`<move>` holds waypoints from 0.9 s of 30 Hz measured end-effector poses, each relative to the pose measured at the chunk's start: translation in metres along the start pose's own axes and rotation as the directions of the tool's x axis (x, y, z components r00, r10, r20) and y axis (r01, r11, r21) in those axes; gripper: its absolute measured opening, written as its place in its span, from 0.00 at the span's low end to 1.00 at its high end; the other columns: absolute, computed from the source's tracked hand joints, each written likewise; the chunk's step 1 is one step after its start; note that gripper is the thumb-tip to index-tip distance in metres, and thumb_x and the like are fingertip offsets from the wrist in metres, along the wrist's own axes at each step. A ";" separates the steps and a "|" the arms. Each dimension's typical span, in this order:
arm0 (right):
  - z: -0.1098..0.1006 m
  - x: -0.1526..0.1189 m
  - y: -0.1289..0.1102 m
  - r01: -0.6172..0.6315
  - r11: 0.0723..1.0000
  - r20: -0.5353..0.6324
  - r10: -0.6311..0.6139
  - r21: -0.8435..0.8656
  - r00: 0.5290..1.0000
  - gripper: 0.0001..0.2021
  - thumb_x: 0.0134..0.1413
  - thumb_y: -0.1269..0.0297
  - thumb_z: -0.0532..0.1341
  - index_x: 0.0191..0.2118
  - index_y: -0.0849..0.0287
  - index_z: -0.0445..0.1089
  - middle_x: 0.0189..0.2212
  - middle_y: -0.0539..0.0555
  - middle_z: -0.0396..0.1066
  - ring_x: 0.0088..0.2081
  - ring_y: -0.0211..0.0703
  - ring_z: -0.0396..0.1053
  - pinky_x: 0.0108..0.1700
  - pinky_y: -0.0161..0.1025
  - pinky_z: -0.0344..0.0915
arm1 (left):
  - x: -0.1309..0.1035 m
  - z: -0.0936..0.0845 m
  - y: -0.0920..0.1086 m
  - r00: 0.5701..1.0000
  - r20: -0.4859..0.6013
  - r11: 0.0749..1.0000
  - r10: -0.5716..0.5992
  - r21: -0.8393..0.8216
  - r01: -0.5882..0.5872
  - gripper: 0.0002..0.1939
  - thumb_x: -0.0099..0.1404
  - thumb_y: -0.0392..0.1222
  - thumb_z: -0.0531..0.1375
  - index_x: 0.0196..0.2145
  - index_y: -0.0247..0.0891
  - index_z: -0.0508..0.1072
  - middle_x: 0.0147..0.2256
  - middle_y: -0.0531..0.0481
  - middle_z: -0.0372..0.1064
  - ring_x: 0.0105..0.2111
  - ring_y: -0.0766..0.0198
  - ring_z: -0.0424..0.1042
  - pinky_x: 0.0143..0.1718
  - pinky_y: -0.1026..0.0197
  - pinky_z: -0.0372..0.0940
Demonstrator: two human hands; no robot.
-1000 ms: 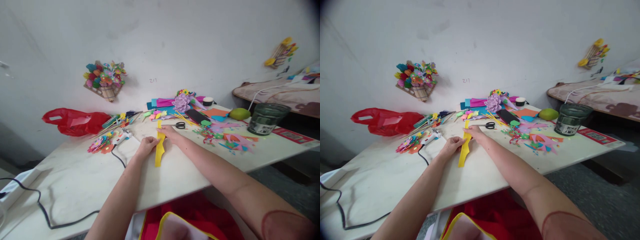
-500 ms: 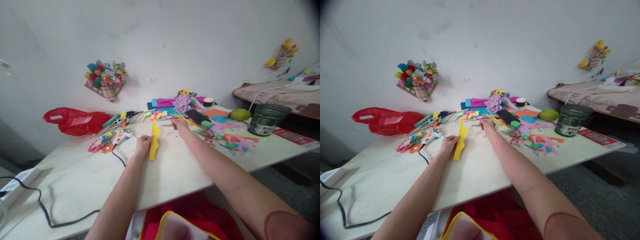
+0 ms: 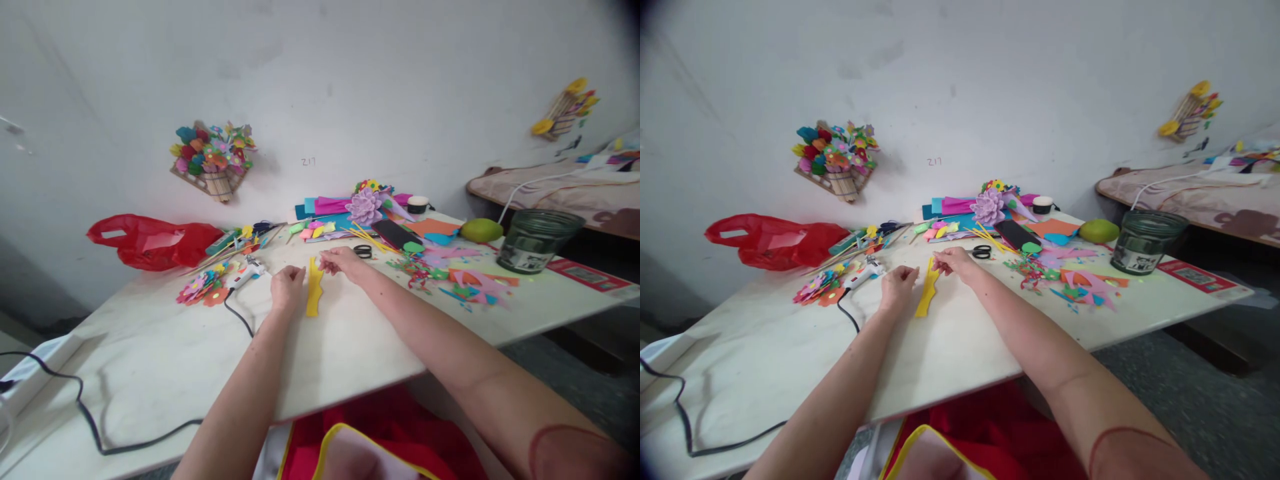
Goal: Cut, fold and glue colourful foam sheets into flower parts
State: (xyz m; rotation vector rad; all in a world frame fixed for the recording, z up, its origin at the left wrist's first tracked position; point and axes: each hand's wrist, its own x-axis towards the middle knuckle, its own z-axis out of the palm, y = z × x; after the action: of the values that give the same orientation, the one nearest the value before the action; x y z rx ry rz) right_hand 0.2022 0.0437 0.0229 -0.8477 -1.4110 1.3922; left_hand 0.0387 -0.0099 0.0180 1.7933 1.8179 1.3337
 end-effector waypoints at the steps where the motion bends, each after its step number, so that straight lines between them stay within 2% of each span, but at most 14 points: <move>1: 0.002 -0.001 0.001 -0.015 1.000 0.040 0.014 0.015 0.999 0.13 0.42 0.58 0.62 0.23 0.64 0.68 0.20 0.54 0.71 0.17 0.30 0.62 0.17 0.27 0.56 | 0.000 0.000 0.001 0.999 0.047 0.997 -0.003 -0.072 0.007 0.15 0.54 0.51 0.55 0.23 0.36 0.70 0.21 0.49 0.66 0.22 0.67 0.62 0.24 0.65 0.55; 6: 0.010 -0.008 -0.002 -0.055 0.997 0.187 0.043 0.056 0.981 0.14 0.45 0.57 0.60 0.30 0.65 0.71 0.17 0.50 0.68 0.15 0.28 0.58 0.17 0.27 0.53 | -0.003 0.001 0.005 0.964 0.264 0.900 -0.020 -0.414 0.132 0.25 0.56 0.59 0.49 0.27 0.32 0.70 0.21 0.48 0.65 0.19 0.69 0.61 0.18 0.67 0.53; 10: 0.013 -0.011 -0.005 -0.029 0.999 0.248 0.022 0.027 0.968 0.16 0.46 0.55 0.58 0.34 0.65 0.71 0.14 0.48 0.66 0.14 0.29 0.57 0.17 0.28 0.52 | -0.003 -0.001 0.005 0.943 0.333 0.845 -0.011 -0.502 0.187 0.27 0.56 0.61 0.49 0.28 0.31 0.70 0.22 0.47 0.66 0.20 0.70 0.62 0.18 0.67 0.54; 12: 0.015 -0.012 -0.005 -0.008 1.000 0.286 0.005 0.009 0.958 0.16 0.46 0.55 0.58 0.33 0.65 0.70 0.13 0.48 0.66 0.14 0.30 0.57 0.17 0.28 0.51 | -0.002 -0.001 0.004 0.938 0.346 0.834 -0.020 -0.511 0.206 0.27 0.54 0.61 0.51 0.28 0.31 0.70 0.22 0.48 0.66 0.19 0.70 0.61 0.18 0.67 0.54; 16: 0.020 -0.015 -0.005 0.049 0.997 0.344 -0.027 -0.055 0.939 0.15 0.47 0.55 0.57 0.24 0.64 0.67 0.12 0.49 0.66 0.13 0.30 0.56 0.16 0.29 0.50 | 0.000 -0.001 0.001 0.940 0.340 0.827 -0.036 -0.517 0.219 0.24 0.51 0.61 0.55 0.25 0.32 0.69 0.19 0.51 0.64 0.17 0.72 0.58 0.18 0.67 0.53; 18: 0.022 -0.016 -0.005 0.067 0.994 0.364 -0.030 -0.088 0.931 0.16 0.48 0.55 0.56 0.22 0.64 0.66 0.12 0.49 0.66 0.13 0.30 0.56 0.16 0.29 0.50 | 0.000 -0.001 -0.001 0.946 0.322 0.827 -0.044 -0.520 0.215 0.24 0.50 0.60 0.56 0.23 0.33 0.68 0.18 0.52 0.63 0.16 0.73 0.57 0.18 0.67 0.53; 22: 0.023 -0.019 -0.008 0.056 0.994 0.401 -0.012 -0.098 0.916 0.15 0.49 0.55 0.55 0.25 0.63 0.67 0.13 0.49 0.67 0.13 0.31 0.57 0.17 0.28 0.51 | 0.000 -0.001 -0.002 0.954 0.299 0.807 -0.026 -0.557 0.197 0.23 0.49 0.60 0.57 0.21 0.33 0.67 0.18 0.52 0.63 0.17 0.74 0.56 0.19 0.68 0.52; 27: 0.024 -0.021 -0.012 -0.044 0.999 0.394 0.045 -0.011 0.918 0.15 0.48 0.56 0.55 0.30 0.65 0.69 0.13 0.50 0.67 0.14 0.32 0.59 0.17 0.29 0.52 | -0.002 -0.002 0.001 0.968 0.248 0.766 0.035 -0.629 0.133 0.20 0.50 0.56 0.58 0.22 0.34 0.67 0.21 0.52 0.64 0.18 0.74 0.57 0.20 0.67 0.53</move>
State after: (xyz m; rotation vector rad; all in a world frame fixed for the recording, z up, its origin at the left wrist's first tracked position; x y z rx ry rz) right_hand 0.1882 0.0152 0.0340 -0.6218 -1.7031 1.6634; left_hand 0.0382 -0.0122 0.0188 1.4294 1.0680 1.4068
